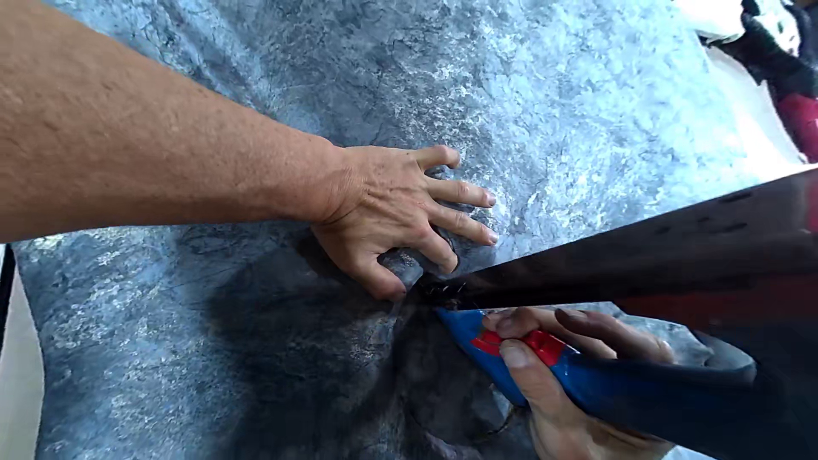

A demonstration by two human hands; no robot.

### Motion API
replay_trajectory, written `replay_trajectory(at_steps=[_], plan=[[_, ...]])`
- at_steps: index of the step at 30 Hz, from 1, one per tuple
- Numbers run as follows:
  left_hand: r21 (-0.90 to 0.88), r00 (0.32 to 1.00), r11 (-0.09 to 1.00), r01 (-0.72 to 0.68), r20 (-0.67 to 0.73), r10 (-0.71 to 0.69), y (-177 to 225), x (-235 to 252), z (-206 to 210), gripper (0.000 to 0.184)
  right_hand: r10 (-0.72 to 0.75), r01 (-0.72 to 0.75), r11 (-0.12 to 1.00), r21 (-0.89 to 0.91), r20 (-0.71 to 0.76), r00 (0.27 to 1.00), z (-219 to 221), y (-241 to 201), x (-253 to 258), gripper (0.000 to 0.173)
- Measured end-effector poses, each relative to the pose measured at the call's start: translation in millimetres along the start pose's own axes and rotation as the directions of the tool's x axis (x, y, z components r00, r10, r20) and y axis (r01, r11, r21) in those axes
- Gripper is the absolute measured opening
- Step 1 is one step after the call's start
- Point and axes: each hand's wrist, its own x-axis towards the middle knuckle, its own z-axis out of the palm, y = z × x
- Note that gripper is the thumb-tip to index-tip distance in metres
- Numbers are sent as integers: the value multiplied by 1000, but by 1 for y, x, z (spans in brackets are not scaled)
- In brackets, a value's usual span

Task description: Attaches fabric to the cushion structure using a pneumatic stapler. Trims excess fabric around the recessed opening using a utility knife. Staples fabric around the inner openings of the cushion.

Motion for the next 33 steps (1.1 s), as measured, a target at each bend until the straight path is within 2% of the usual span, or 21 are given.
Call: replay_trajectory(at_steps=[4,7,10,14,20,23,28,33], plan=[[23,999,999,-36,34,36,-1,5,-11,72,34,-35,998,-50,-24,999,6,-15,-9,45],[50,996,997,-57,76,53,-5,13,-17,82,9,-22,992,-121,-104,994,1,-12,-11,39],[47,997,998,-51,65,48,-6,13,-12,84,24,-36,996,-83,-143,989,-1,-8,-9,40],[28,999,999,-26,24,25,-8,10,-5,81,64,-74,994,-76,-124,990,-1,-12,-8,44],[13,1000,1000,-14,-6,14,-9,9,-2,81,14,-22,989,-144,-55,998,7,-16,-5,41],[14,1000,1000,-13,-27,14,-9,10,0,84,3,-10,995,-103,-71,997,12,-13,-7,39],[16,1000,1000,-4,-17,4,-7,10,-2,83,-24,8,987,-159,-102,994,27,-20,-11,36],[4,999,1000,-5,-34,5,-7,9,0,80,37,-48,993,-106,-99,994,15,-13,-9,37]])
